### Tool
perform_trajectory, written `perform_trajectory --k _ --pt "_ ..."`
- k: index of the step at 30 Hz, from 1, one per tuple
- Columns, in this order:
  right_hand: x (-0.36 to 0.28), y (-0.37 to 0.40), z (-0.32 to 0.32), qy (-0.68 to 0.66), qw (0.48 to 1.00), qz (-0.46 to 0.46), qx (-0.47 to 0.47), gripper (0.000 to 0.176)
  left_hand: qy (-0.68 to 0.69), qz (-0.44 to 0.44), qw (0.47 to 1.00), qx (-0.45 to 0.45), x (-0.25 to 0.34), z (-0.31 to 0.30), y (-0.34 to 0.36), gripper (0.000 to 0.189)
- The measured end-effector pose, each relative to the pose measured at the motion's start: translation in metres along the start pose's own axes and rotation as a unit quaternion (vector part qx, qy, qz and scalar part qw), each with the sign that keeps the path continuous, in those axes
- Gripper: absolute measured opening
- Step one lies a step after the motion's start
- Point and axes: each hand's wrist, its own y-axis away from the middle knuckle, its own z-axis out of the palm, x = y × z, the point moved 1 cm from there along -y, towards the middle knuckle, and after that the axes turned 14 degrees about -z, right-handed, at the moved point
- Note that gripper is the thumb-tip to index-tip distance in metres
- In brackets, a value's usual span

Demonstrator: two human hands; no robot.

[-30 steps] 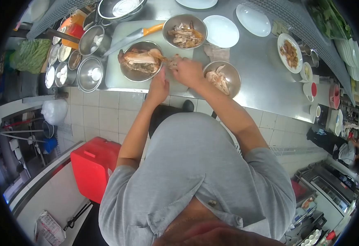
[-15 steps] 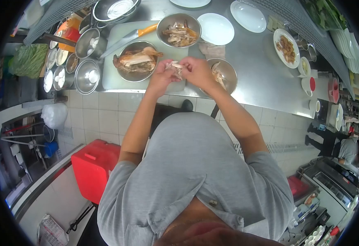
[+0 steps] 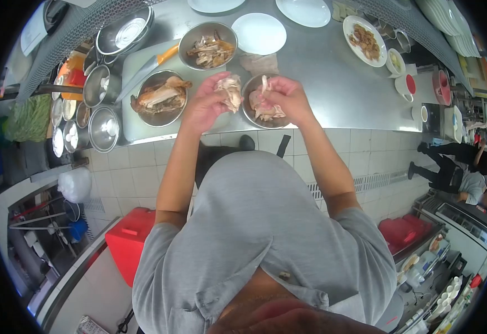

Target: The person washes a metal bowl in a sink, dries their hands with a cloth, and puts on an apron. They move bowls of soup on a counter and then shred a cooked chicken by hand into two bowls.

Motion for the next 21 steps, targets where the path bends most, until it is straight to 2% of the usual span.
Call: perform_trajectory --k 2,4,5,8,11,15,18,21 --pt "-0.003 0.010 -0.011 0.195 0.980 -0.043 -0.016 0.017 -0.036 -0.005 0.999 -0.008 -0.002 0.000 -0.004 0.059" --pt "-0.009 0.019 -0.019 0.426 0.896 -0.114 -0.058 0.025 -0.057 -0.011 0.998 -0.018 -0.004 0.005 -0.008 0.059" --pt "-0.010 0.019 -0.020 0.463 0.876 -0.122 -0.054 0.038 -0.060 -0.014 0.998 -0.022 -0.005 0.008 -0.010 0.058" --pt "-0.027 0.022 -0.002 0.349 0.931 -0.099 0.050 0.037 -0.069 -0.005 0.997 -0.013 -0.008 0.017 -0.015 0.053" --pt "-0.040 0.027 0.028 0.360 0.925 -0.114 0.042 0.028 -0.075 -0.009 0.997 -0.007 -0.013 0.022 -0.021 0.044" --pt "-0.012 0.021 0.035 0.401 0.887 -0.213 0.083 0.022 -0.108 0.002 0.994 0.022 -0.014 0.031 -0.025 0.039" --pt "-0.009 0.020 0.039 0.438 0.852 -0.260 0.116 0.019 -0.118 -0.001 0.992 0.036 -0.011 0.032 -0.026 0.038" --pt "-0.013 0.021 0.042 0.461 0.836 -0.278 0.109 0.017 -0.128 0.008 0.990 0.056 -0.012 0.033 -0.027 0.037"
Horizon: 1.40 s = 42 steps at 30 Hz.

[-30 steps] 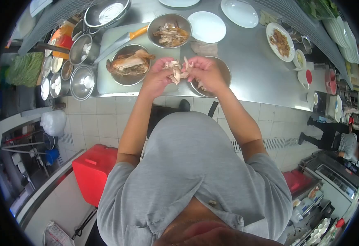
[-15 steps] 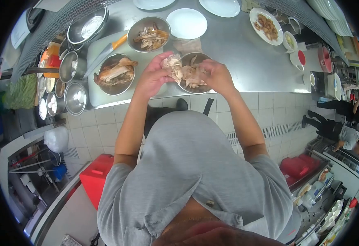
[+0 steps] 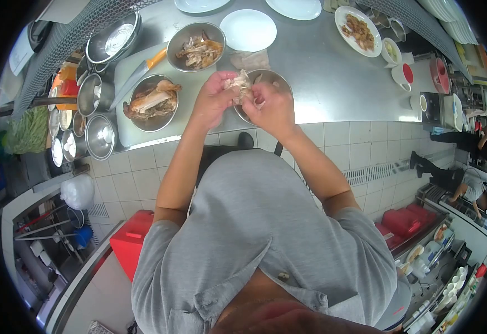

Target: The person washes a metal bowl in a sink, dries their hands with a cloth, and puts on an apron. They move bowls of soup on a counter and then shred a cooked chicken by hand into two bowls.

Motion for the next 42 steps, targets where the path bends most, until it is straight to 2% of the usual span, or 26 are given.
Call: perform_trajectory --k 3,9,12,15,18,22,24,27,30,33,36,39,41,42 --pt "0.005 0.002 0.003 0.008 0.999 -0.031 0.008 0.016 0.011 0.007 1.000 0.000 -0.003 0.000 -0.001 0.037" --pt "0.003 0.003 -0.002 -0.045 0.998 0.025 0.017 0.012 -0.003 -0.010 1.000 0.000 -0.006 -0.003 -0.003 0.035" --pt "0.013 0.005 -0.008 -0.215 0.961 0.173 -0.037 0.013 0.006 -0.009 1.000 -0.001 -0.007 -0.005 -0.005 0.035" --pt "0.015 0.004 -0.016 -0.253 0.947 0.188 -0.069 0.014 -0.023 -0.009 1.000 0.014 -0.011 -0.007 -0.006 0.033" --pt "0.008 0.005 -0.015 -0.259 0.953 0.155 -0.014 0.017 -0.069 -0.004 0.997 0.033 -0.016 -0.010 -0.009 0.032" --pt "0.017 0.012 -0.013 -0.265 0.953 0.144 -0.010 0.016 -0.085 0.007 0.996 0.025 -0.019 -0.007 -0.011 0.032" --pt "0.025 0.014 -0.011 -0.295 0.942 0.162 -0.015 0.015 -0.102 0.030 0.994 0.030 -0.020 -0.004 -0.013 0.032" --pt "0.027 0.012 -0.019 -0.370 0.895 0.248 -0.025 0.013 -0.172 0.062 0.981 0.061 -0.021 -0.001 -0.017 0.032" --pt "0.037 0.018 -0.020 -0.416 0.864 0.283 -0.013 0.013 -0.231 0.100 0.965 0.075 -0.031 -0.005 -0.029 0.033" --pt "0.048 0.024 -0.019 -0.458 0.847 0.268 -0.017 0.013 -0.288 0.096 0.948 0.099 -0.035 -0.002 -0.034 0.033" --pt "0.053 0.027 -0.021 -0.531 0.804 0.269 -0.008 0.012 -0.359 0.130 0.912 0.149 -0.037 -0.007 -0.043 0.033" --pt "0.051 0.029 -0.025 -0.390 0.876 0.284 -0.016 0.013 -0.283 0.085 0.946 0.132 -0.035 -0.013 -0.045 0.033" --pt "0.062 0.035 -0.021 -0.218 0.963 0.152 -0.032 0.017 -0.263 0.072 0.955 0.113 -0.033 -0.010 -0.042 0.033" --pt "0.059 0.031 -0.023 -0.127 0.988 0.081 -0.041 0.019 -0.253 0.067 0.960 0.104 -0.031 -0.008 -0.039 0.032"
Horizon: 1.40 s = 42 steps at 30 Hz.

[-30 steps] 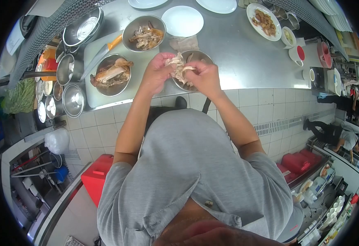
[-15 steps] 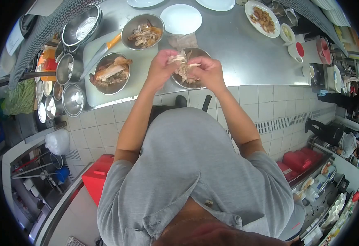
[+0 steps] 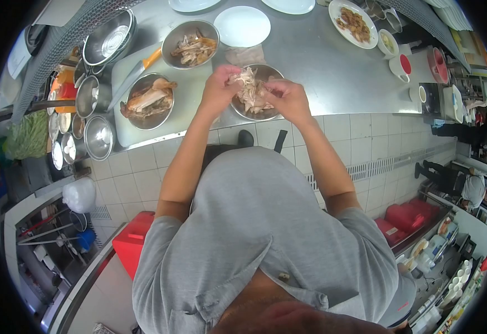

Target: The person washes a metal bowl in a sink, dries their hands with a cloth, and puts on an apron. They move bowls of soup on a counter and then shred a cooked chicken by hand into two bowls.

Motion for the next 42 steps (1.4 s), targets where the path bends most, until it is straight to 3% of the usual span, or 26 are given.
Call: perform_trajectory --k 6,12,15,18,30,33,36,39,42 --pt "-0.032 -0.002 0.012 0.029 0.998 0.061 0.014 0.019 0.071 -0.028 0.997 -0.031 0.005 0.007 0.005 0.034" --pt "-0.034 -0.002 0.018 0.066 0.997 -0.025 0.038 0.015 0.083 -0.027 0.995 -0.043 0.008 0.007 0.010 0.034" --pt "-0.028 -0.001 0.019 0.068 0.998 -0.008 0.015 0.014 0.069 -0.019 0.997 -0.037 0.007 0.008 0.010 0.034" --pt "-0.024 0.000 0.019 -0.062 0.994 0.088 0.026 0.014 0.040 -0.006 0.999 -0.011 0.006 0.005 0.009 0.033" --pt "-0.010 0.005 0.019 -0.167 0.978 0.125 0.019 0.017 0.070 0.007 0.997 -0.010 0.018 0.002 0.008 0.032" --pt "-0.007 0.007 0.017 -0.097 0.988 0.117 -0.004 0.017 0.090 -0.005 0.996 -0.023 0.016 -0.005 0.006 0.034" --pt "-0.004 0.005 0.007 0.042 0.989 0.096 -0.101 0.015 0.114 -0.007 0.992 -0.062 0.018 -0.008 0.005 0.038" --pt "-0.006 0.000 0.005 -0.012 0.990 0.134 -0.033 0.015 0.130 -0.074 0.985 -0.088 0.027 -0.007 0.015 0.046" --pt "-0.013 -0.007 0.004 -0.139 0.980 0.135 0.041 0.016 0.153 -0.037 0.978 -0.136 0.022 -0.003 0.017 0.055"
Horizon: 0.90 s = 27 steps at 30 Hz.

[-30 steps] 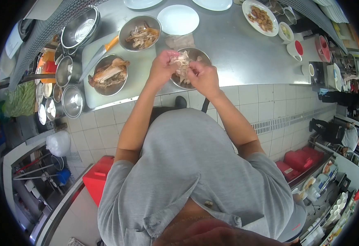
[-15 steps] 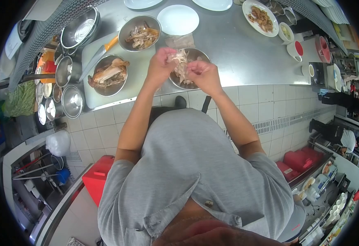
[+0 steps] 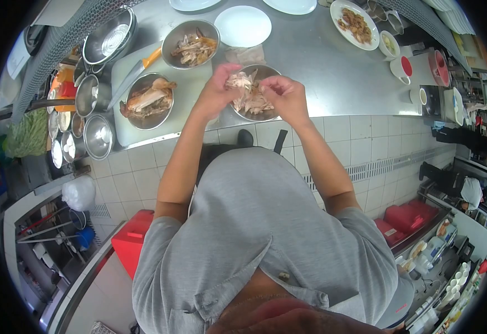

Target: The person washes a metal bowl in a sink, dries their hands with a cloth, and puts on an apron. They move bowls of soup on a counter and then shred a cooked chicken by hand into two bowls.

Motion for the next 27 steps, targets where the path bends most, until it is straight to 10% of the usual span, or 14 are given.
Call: perform_trajectory --k 21,27 --pt "-0.034 -0.013 0.028 0.221 0.967 -0.103 -0.076 0.013 -0.297 0.073 0.943 0.128 0.000 0.019 0.015 0.061" --pt "-0.022 -0.007 0.026 0.074 0.994 -0.052 -0.066 0.013 -0.280 0.072 0.950 0.119 -0.003 0.011 0.016 0.060"
